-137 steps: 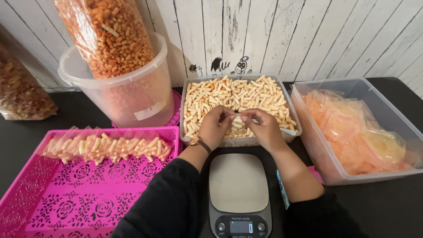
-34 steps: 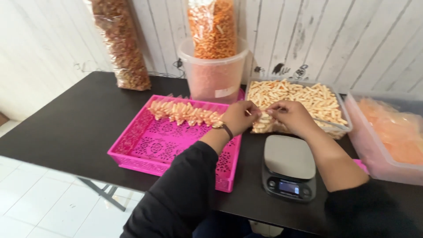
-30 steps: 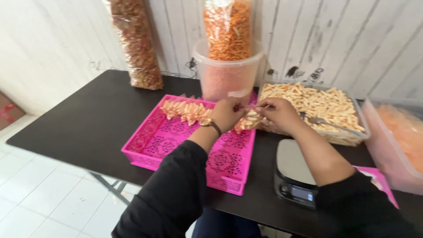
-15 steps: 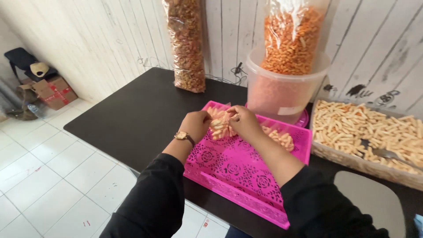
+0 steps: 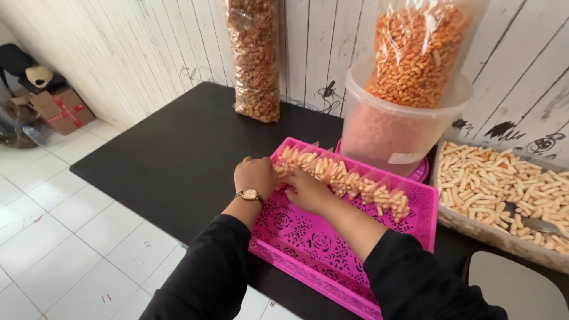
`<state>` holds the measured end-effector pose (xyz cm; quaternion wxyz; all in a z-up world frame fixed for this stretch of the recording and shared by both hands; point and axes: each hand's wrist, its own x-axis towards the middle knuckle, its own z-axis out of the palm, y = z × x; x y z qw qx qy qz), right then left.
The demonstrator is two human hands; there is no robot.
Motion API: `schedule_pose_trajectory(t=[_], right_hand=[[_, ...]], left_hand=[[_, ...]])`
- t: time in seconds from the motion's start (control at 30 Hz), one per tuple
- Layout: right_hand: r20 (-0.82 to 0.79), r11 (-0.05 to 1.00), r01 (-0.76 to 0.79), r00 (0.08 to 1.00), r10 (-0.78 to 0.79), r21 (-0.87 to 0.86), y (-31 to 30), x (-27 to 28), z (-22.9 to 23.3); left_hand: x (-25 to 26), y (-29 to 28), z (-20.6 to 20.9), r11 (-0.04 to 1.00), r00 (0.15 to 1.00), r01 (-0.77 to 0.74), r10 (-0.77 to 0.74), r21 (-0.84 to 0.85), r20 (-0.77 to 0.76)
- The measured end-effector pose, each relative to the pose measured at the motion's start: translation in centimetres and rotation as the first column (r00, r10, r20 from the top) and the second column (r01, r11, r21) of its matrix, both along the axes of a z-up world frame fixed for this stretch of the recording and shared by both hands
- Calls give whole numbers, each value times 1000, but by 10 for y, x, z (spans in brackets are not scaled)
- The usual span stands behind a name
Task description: Filling small plastic bags with snack sticks, weighing them on a digital scale to ensure consistency, and placing them into a storage tray.
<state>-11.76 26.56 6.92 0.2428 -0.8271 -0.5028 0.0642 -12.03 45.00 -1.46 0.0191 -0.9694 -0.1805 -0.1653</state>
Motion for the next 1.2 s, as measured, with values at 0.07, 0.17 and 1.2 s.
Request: schedule_pose_trajectory(t=[0.07, 0.17, 1.2], right_hand=[[35, 1000, 5, 999, -4, -21, 5, 12, -22], [87, 999, 18, 996, -14, -44, 9, 22, -49], [-140, 750, 595, 801, -582, 287, -376, 82, 2]], left_hand=[[-11, -13, 19, 1000, 1000, -11, 11, 7, -29], [-13, -17, 22, 999, 999, -37, 38, 31, -26], [48, -273, 116, 730, 866, 499, -445, -467, 230]])
